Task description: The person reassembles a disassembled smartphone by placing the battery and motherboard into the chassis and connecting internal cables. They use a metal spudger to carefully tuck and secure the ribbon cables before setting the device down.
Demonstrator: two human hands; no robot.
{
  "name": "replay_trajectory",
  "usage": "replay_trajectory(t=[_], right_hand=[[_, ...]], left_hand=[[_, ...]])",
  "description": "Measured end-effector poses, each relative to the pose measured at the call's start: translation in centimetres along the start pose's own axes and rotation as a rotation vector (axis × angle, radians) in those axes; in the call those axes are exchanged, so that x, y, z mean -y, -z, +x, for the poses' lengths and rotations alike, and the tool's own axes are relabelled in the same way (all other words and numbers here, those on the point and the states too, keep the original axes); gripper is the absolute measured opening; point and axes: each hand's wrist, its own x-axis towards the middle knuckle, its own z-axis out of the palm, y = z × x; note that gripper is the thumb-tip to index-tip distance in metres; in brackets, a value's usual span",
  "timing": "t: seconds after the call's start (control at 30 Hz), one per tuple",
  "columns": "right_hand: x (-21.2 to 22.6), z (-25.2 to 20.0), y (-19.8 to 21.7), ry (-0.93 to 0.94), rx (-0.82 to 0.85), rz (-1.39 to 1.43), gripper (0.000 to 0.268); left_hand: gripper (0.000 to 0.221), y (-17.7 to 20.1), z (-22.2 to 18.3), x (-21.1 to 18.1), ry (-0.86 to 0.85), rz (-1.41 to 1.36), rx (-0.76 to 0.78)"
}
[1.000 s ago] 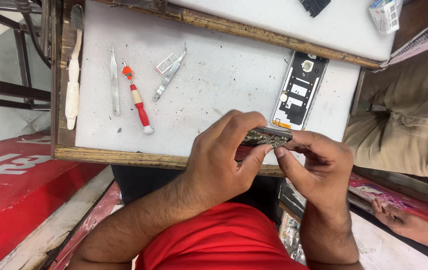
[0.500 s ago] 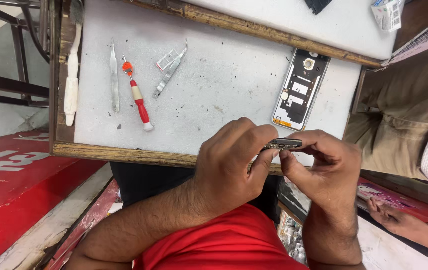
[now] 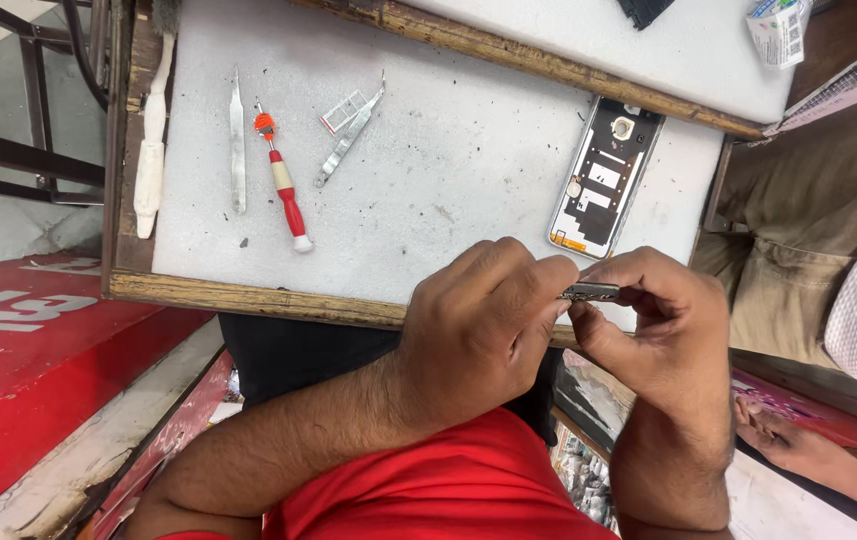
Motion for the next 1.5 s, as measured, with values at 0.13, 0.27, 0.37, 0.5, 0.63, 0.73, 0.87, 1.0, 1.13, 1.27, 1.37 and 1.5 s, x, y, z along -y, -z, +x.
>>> replay_trajectory(t=[0.13, 0.27, 0.37, 0.5, 0.63, 0.73, 0.87, 1.0, 1.13, 1.27, 1.37, 1.5], right_hand=[[-0.8, -0.3, -0.1, 0.021, -0.013, 0.056, 0.028], [-2.1, -0.5, -2.0, 0.226, -0.193, 0.023, 0.037], [-2.5, -0.3, -2.6, 0.382, -0.25, -0.3, 0.03], [-2.4, -0.1, -2.5, 0.467, -0.293, -0.652, 0.022], [-2.7, 0.3, -2.7, 0.532, -0.302, -0.684, 0.021], [-3.0, 0.4, -2.9, 0.498, -0.309, -0.617, 0.023], [-3.5, 0.7, -3.4, 0.344, -0.234, -0.07, 0.034], [-3.9, 0.8, -3.8, 0.073, -0.087, 0.159, 0.048], [-5.0, 1.2, -3.2, -0.012, -0.006, 0.105, 0.04], [-6.5, 1.4, -3.1, -0.038, -0.053, 0.175, 0.033], [-7.2, 1.3, -3.2, -0.046, -0.104, 0.171, 0.023], [-7.4, 1.5, -3.2, -0.013, -0.1, 0.196, 0.014]], left_hand=[[0.032, 0.1, 0.6, 0.3, 0.025, -0.035, 0.013], [0.035, 1.0, 0.9, 0.5, 0.031, -0.017, -0.039], [0.034, 1.0, 1.1, 0.6, 0.037, -0.038, -0.046], [0.037, 0.7, 1.3, 0.7, 0.062, -0.034, -0.031], [0.038, 0.7, 1.4, 0.9, 0.078, -0.031, -0.017], [0.039, 0.7, 1.3, 1.0, 0.06, -0.017, -0.048], [0.039, 0.8, 1.5, 1.9, 0.107, -0.078, 0.004], [0.038, 0.9, 1.9, 2.8, 0.141, -0.15, 0.015], [0.04, 1.0, 2.1, 3.2, 0.17, -0.177, 0.025], [0.04, 0.9, 2.1, 3.3, 0.2, -0.145, 0.021], [0.041, 0.7, 2.1, 3.3, 0.184, -0.109, 0.009], [0.042, 0.6, 1.9, 3.5, 0.19, -0.087, 0.027]])
